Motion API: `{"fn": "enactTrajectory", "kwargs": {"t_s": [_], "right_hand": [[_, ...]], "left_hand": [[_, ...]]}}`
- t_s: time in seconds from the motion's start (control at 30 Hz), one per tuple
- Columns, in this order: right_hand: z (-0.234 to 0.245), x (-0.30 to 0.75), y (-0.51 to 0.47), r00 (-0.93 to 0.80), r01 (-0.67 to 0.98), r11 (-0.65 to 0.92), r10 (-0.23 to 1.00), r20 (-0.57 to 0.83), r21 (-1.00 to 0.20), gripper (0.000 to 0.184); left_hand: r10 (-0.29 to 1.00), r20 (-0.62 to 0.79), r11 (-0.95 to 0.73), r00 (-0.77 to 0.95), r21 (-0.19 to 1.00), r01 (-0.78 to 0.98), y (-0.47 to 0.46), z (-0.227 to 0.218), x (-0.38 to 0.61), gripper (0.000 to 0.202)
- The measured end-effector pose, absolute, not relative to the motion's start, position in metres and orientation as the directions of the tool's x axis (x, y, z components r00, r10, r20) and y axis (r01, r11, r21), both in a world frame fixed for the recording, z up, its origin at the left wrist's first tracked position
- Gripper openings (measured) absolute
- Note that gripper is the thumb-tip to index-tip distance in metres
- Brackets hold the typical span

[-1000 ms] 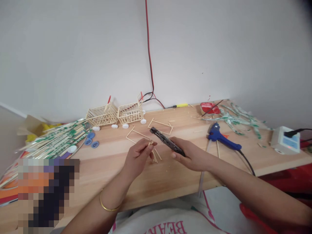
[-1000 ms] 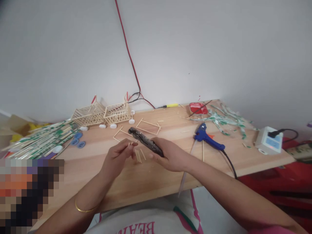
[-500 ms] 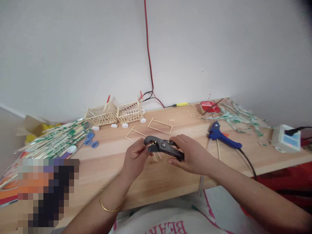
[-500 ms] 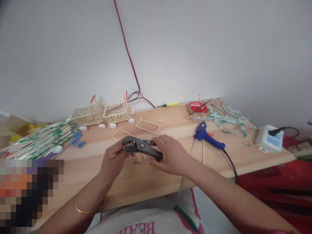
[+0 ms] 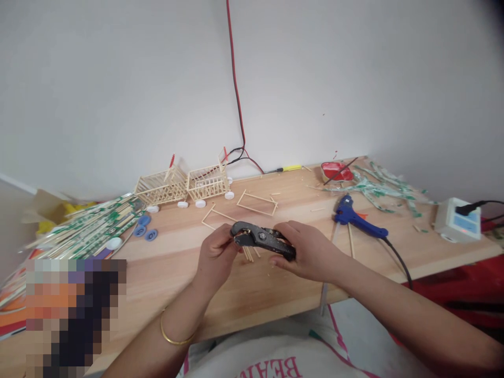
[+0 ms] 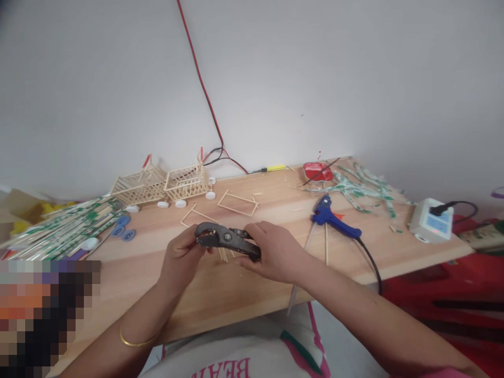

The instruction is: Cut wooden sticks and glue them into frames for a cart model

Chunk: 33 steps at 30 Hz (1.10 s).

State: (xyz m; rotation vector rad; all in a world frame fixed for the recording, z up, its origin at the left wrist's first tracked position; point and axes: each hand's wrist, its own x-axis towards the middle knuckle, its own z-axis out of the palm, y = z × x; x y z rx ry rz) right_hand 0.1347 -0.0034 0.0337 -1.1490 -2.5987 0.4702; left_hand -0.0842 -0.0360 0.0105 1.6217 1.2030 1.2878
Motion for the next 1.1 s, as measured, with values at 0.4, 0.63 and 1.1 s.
{"fn": "enactTrajectory", "kwargs": {"t_s": [0.4, 0.63, 1.1], "right_hand": [[0.031, 0.130, -0.003, -0.636, 0.711, 0.624, 0.767, 0.083, -0.325, 0.039], [0.026, 0.126, -0.001, -0.606, 0.758, 0.600, 0.793, 0.065, -0.256, 0.040], [0.042, 0.133, 0.012, -0.649, 0.653, 0.631, 0.752, 0.121, -0.419, 0.041]], "left_hand": [[0.948, 0.317, -0.306, 0.014, 0.905, 0.297, -0.037, 0.010, -0.084, 0.012], [0.955, 0.297, -0.284, -0.008, 0.919, 0.273, -0.037, 0.006, -0.084, 0.012], [0.989, 0.144, -0.143, 0.018, 0.988, -0.056, -0.035, 0.005, -0.079, 0.022]]}}
